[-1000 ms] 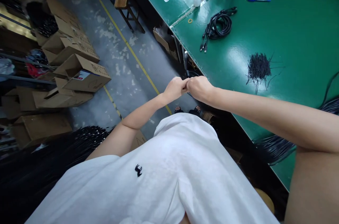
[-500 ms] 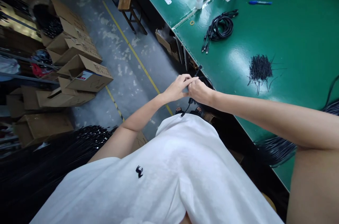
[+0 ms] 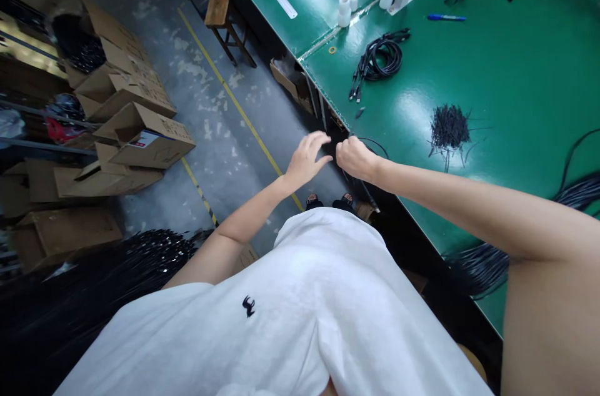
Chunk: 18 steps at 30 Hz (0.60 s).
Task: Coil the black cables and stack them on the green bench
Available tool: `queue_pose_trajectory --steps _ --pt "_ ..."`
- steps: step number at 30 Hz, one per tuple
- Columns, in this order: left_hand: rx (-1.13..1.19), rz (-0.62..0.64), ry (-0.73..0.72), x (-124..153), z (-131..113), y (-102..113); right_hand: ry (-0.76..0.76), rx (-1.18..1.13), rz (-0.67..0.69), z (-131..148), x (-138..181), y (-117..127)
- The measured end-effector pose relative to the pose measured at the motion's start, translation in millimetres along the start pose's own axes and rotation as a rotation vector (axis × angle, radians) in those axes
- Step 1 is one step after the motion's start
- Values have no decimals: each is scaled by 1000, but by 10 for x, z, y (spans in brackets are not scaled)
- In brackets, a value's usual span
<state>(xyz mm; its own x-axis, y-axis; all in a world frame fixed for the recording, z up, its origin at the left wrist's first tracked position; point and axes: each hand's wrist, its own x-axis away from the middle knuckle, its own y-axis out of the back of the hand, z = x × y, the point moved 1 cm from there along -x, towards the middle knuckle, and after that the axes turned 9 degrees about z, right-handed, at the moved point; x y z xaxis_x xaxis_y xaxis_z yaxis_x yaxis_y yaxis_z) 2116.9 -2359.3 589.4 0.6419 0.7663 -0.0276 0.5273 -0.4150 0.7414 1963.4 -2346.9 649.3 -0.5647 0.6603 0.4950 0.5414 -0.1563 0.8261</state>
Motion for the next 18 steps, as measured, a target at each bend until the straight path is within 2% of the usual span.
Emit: queue_pose_trajectory --steps 1,2,4,6,8,11,15,18 --pt "-71 -29 -44 -35 13 29 23 13 2 33 7 -18" --pt "-130 -2 -82 -91 24 32 40 22 6 59 10 -36" --pt "-190 158 -79 -227 38 -40 41 3 25 69 2 -69" --pt "-180 250 69 -345 34 -189 -15 -94 54 18 -24 -113" --pt "-70 211 250 -421 12 -379 -135 -279 81 -67 -63 -177" --pt "383 86 411 -473 -20 -665 -325 -530 90 -152 -108 -318" --pt "1134 -15 459 -443 -42 -897 -469 -652 44 -71 -58 -518" --pt "1331 -122 446 -336 -101 -931 -588 -899 -60 81 57 -627"
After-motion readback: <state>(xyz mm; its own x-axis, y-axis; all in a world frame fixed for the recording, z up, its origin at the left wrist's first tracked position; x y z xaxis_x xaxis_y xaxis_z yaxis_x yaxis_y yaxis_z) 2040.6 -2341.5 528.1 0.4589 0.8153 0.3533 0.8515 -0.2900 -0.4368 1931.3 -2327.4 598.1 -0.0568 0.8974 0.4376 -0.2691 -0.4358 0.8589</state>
